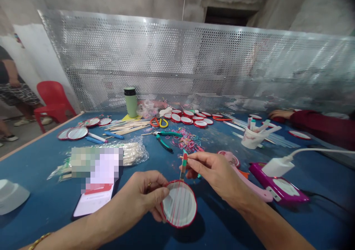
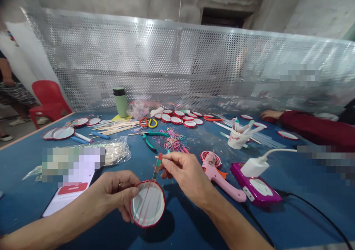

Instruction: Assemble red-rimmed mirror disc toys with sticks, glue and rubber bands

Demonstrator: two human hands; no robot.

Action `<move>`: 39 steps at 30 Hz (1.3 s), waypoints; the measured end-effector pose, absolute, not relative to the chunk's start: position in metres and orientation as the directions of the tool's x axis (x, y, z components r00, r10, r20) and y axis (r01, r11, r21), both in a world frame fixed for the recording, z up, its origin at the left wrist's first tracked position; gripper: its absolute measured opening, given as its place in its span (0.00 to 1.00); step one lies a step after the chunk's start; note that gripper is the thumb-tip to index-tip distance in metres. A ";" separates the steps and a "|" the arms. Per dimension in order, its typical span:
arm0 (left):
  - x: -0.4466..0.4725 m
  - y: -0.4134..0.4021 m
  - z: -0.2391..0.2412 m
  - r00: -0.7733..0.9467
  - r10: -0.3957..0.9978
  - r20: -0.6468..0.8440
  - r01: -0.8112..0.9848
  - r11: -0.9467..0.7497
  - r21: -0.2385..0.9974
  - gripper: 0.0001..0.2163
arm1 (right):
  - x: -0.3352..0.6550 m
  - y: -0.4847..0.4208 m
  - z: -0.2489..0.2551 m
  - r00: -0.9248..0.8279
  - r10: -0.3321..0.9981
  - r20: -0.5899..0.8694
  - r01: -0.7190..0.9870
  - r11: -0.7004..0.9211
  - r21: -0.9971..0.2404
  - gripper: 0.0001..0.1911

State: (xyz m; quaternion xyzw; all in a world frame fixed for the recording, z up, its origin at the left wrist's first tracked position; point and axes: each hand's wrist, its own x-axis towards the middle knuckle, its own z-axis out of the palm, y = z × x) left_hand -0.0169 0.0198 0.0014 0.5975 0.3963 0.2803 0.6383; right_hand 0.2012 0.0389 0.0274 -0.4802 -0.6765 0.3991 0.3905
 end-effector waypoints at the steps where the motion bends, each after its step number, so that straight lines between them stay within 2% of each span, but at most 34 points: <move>1: -0.017 0.020 0.002 0.528 0.831 -0.173 0.117 0.131 0.985 0.17 | 0.201 0.039 0.028 -0.235 0.961 0.148 0.341 0.225 -0.913 0.12; 22: -0.016 0.020 0.005 0.510 0.841 -0.182 0.149 0.123 0.981 0.15 | 0.204 0.041 0.023 -0.242 0.957 0.158 0.319 0.233 -0.919 0.11; 33: -0.017 0.020 -0.001 0.530 0.833 -0.158 0.090 0.130 0.987 0.18 | 0.208 0.038 0.026 -0.089 0.970 0.225 0.316 0.242 -0.917 0.19; 39: -0.015 0.020 -0.002 0.524 0.836 -0.162 0.080 0.141 0.987 0.18 | 0.207 0.040 0.019 -0.123 0.972 0.202 0.341 0.232 -0.911 0.16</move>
